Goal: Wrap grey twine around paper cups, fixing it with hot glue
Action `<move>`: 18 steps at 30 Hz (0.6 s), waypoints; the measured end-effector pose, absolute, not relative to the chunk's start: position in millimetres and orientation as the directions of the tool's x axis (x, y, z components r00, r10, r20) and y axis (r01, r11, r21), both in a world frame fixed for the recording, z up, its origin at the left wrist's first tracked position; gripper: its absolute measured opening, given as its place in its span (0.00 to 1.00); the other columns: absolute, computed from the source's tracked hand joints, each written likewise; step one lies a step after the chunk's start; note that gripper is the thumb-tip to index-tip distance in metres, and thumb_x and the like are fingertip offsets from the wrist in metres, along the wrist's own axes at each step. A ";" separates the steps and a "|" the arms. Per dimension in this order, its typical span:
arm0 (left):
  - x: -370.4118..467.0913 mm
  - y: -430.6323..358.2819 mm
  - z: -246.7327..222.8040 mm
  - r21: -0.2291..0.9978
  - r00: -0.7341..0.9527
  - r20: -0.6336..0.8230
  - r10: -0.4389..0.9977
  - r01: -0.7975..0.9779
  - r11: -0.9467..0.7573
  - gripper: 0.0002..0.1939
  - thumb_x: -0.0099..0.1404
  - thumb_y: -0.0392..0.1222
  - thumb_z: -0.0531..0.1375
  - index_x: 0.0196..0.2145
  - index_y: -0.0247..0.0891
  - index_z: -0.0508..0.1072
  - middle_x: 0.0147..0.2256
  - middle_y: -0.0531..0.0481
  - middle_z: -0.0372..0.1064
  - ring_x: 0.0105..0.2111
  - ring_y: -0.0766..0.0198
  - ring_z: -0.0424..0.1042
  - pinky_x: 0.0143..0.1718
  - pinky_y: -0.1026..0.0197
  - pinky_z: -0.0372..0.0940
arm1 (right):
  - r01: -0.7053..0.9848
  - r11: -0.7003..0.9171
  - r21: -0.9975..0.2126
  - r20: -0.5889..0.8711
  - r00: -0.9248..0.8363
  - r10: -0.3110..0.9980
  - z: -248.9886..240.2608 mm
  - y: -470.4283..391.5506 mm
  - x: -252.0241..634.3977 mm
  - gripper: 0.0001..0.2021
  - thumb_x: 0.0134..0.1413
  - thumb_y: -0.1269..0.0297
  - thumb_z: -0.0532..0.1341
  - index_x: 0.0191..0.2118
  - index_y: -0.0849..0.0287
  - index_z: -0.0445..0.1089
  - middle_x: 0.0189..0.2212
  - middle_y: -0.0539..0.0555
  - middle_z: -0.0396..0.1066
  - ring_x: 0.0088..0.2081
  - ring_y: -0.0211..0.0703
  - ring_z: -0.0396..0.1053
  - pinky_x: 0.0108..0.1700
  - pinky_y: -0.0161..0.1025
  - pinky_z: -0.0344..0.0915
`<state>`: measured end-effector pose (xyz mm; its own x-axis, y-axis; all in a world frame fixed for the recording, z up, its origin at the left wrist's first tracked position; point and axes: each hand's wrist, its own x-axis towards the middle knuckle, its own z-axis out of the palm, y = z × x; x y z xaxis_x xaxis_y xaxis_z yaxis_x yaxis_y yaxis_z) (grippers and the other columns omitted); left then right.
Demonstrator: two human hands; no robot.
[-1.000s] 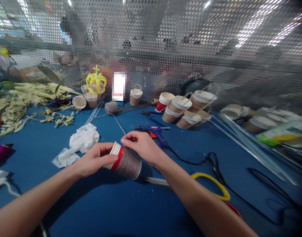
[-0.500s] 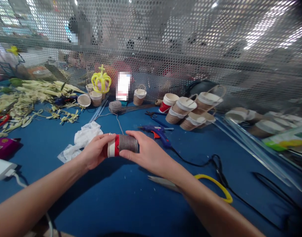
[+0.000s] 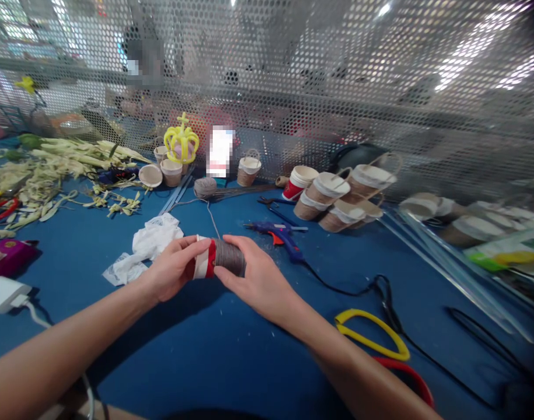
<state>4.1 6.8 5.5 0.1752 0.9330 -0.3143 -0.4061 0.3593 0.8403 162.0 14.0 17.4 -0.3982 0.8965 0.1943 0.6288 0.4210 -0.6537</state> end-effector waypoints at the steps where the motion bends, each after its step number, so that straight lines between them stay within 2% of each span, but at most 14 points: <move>1: 4.2 6.8 5.1 0.844 0.175 -0.313 0.934 -0.400 0.357 0.12 0.50 0.45 0.64 0.25 0.32 0.69 0.20 0.54 0.66 0.19 0.73 0.64 0.21 0.70 0.59 | 0.629 0.416 -0.657 0.190 -0.397 0.898 17.3 13.9 161.6 0.23 0.43 0.66 0.60 0.48 0.66 0.61 0.46 0.63 0.66 0.48 0.50 0.63 0.50 0.49 0.59; 12: 2.8 7.4 0.9 0.852 0.191 -0.300 0.935 -0.387 0.353 0.12 0.51 0.45 0.64 0.27 0.33 0.70 0.20 0.54 0.66 0.18 0.73 0.64 0.21 0.69 0.59 | 0.618 0.401 -0.676 0.180 -0.389 0.903 15.8 13.3 160.2 0.22 0.41 0.68 0.59 0.47 0.63 0.61 0.45 0.62 0.66 0.47 0.49 0.64 0.49 0.49 0.60; 18: 3.3 8.2 3.3 0.851 0.192 -0.298 0.935 -0.390 0.351 0.13 0.49 0.45 0.65 0.26 0.32 0.70 0.20 0.53 0.66 0.18 0.72 0.64 0.21 0.70 0.60 | 0.604 0.383 -0.699 0.161 -0.388 0.907 19.4 12.7 162.9 0.23 0.43 0.66 0.59 0.48 0.63 0.61 0.47 0.61 0.65 0.48 0.49 0.63 0.51 0.50 0.59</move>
<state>3.3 8.2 3.3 0.1916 0.9352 -0.2979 -0.3897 0.3511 0.8514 162.9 12.7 19.4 -0.3884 0.9073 0.1610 0.6044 0.3826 -0.6988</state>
